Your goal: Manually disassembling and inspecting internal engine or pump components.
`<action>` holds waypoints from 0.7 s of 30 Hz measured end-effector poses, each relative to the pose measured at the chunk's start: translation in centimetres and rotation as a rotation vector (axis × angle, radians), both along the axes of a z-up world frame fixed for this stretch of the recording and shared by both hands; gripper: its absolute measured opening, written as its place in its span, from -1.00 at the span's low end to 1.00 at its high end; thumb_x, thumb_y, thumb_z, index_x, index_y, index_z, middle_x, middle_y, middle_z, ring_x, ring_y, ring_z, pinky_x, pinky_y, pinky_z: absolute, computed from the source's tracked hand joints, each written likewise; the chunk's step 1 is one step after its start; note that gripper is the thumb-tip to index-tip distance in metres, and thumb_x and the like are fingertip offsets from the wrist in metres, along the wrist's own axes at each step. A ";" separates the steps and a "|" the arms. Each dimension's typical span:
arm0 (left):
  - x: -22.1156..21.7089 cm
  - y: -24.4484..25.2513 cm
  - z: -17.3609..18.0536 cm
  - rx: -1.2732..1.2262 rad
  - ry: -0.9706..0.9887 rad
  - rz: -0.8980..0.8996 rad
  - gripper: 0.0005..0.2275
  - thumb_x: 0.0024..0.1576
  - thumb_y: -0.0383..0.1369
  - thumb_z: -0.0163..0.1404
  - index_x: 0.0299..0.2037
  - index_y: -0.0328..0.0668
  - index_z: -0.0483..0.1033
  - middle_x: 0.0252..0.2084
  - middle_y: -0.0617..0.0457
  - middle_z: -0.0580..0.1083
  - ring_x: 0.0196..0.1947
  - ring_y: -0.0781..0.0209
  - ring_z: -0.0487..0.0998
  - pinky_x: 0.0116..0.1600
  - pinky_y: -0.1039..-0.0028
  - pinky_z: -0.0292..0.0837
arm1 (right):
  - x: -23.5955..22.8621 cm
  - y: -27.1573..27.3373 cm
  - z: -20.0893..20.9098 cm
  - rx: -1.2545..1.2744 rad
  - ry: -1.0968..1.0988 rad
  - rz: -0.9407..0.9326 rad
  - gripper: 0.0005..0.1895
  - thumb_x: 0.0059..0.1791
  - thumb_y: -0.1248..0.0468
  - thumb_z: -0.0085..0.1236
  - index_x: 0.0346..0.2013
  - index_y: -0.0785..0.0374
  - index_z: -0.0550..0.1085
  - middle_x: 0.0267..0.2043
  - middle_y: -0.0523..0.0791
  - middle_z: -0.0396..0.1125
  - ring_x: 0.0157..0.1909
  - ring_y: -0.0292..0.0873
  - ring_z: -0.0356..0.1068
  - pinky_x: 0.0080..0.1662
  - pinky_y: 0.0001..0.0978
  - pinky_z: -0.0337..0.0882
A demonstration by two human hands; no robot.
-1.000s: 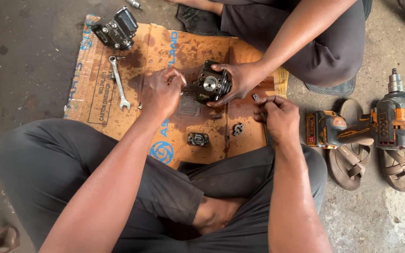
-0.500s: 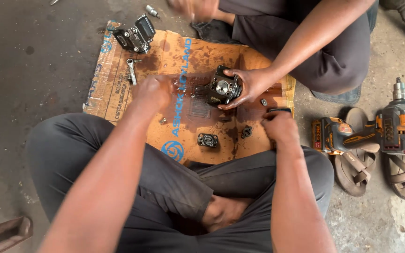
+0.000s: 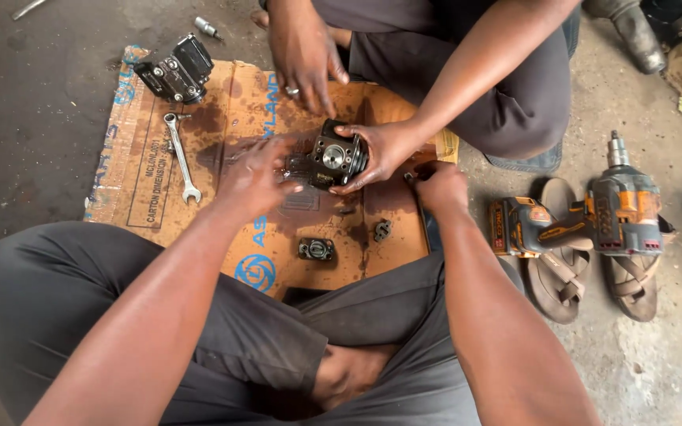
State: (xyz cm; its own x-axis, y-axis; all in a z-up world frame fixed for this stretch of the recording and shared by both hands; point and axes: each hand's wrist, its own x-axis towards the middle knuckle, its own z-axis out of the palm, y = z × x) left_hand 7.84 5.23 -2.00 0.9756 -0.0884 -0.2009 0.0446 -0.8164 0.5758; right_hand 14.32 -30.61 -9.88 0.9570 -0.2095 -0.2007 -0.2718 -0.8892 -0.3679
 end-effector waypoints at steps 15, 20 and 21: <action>3.1 -2.1 0.1 -0.426 -0.480 -0.340 -0.41 -0.11 -0.39 0.38 0.18 -0.09 0.45 0.19 0.00 0.49 0.23 -0.05 0.47 0.30 0.19 0.39 | -2.7 2.3 8.2 0.263 0.176 -0.225 -0.62 -0.02 0.18 0.29 0.04 0.28 0.52 -0.18 0.03 0.52 -0.28 -0.15 0.55 -0.23 -0.34 0.58; 3.1 -2.8 1.2 -0.456 -0.460 -0.312 -0.40 -0.18 -0.39 0.40 0.14 -0.07 0.50 0.14 0.03 0.50 0.19 -0.03 0.49 0.28 0.21 0.40 | -5.0 3.9 10.8 1.052 -0.119 -0.256 -0.72 -0.02 0.39 0.30 -0.02 0.39 0.57 -0.21 0.00 0.52 -0.25 -0.18 0.52 -0.20 -0.44 0.56; 3.0 -2.8 1.2 -0.497 -0.453 -0.313 -0.41 -0.18 -0.40 0.39 0.13 -0.06 0.52 0.14 0.04 0.51 0.20 -0.02 0.50 0.29 0.22 0.41 | -5.0 4.8 11.3 1.283 -0.102 -0.307 -0.74 -0.01 0.42 0.27 -0.03 0.40 0.55 -0.20 0.01 0.51 -0.23 -0.17 0.53 -0.16 -0.44 0.57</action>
State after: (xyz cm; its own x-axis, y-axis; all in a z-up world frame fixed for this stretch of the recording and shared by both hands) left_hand 10.86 2.39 -0.79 0.8676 -0.3517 0.3516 -0.4773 -0.3901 0.7874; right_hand 9.33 -25.86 1.40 0.9276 -0.1354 -0.3481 -0.3194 0.1956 -0.9272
